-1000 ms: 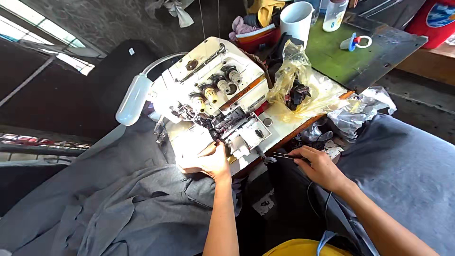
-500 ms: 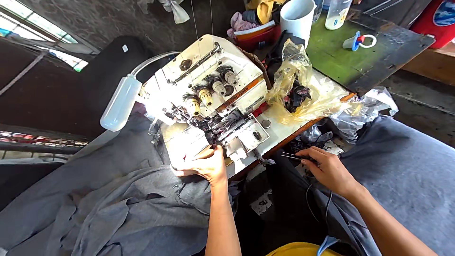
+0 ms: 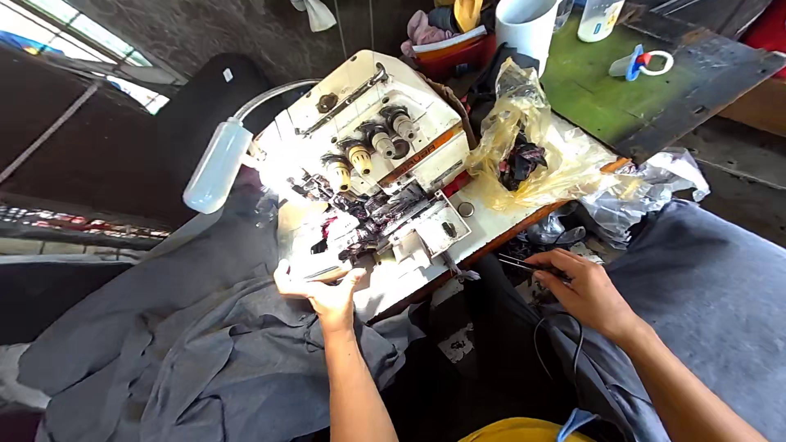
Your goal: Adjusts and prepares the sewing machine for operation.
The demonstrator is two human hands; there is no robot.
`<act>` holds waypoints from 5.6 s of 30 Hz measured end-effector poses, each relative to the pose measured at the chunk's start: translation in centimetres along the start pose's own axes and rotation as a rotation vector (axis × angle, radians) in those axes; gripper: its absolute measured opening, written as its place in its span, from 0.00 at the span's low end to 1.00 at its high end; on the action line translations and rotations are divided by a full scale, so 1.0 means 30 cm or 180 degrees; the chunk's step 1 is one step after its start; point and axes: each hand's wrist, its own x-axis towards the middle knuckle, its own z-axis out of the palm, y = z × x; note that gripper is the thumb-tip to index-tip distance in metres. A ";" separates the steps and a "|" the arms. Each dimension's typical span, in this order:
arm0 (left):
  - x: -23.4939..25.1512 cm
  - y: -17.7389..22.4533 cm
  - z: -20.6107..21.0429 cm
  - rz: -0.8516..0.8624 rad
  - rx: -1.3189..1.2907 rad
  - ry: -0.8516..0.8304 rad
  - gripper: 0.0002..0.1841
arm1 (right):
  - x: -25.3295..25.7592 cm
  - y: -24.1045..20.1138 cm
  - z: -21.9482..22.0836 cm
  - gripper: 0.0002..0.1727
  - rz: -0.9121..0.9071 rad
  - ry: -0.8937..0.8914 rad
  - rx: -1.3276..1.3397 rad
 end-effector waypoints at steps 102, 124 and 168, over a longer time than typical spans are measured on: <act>0.117 0.427 -0.001 -0.0135 -0.1865 -0.1568 0.08 | 0.221 -0.459 0.002 0.11 -0.0526 0.0734 0.0993; 0.100 0.432 0.011 -0.1621 -0.3078 -0.1272 0.11 | 0.243 -0.578 0.151 0.10 -0.0872 0.0188 0.0533; 0.369 0.081 -0.018 0.0216 0.0949 -0.1647 0.06 | 0.551 -0.485 0.427 0.12 -0.1592 0.0793 -0.1765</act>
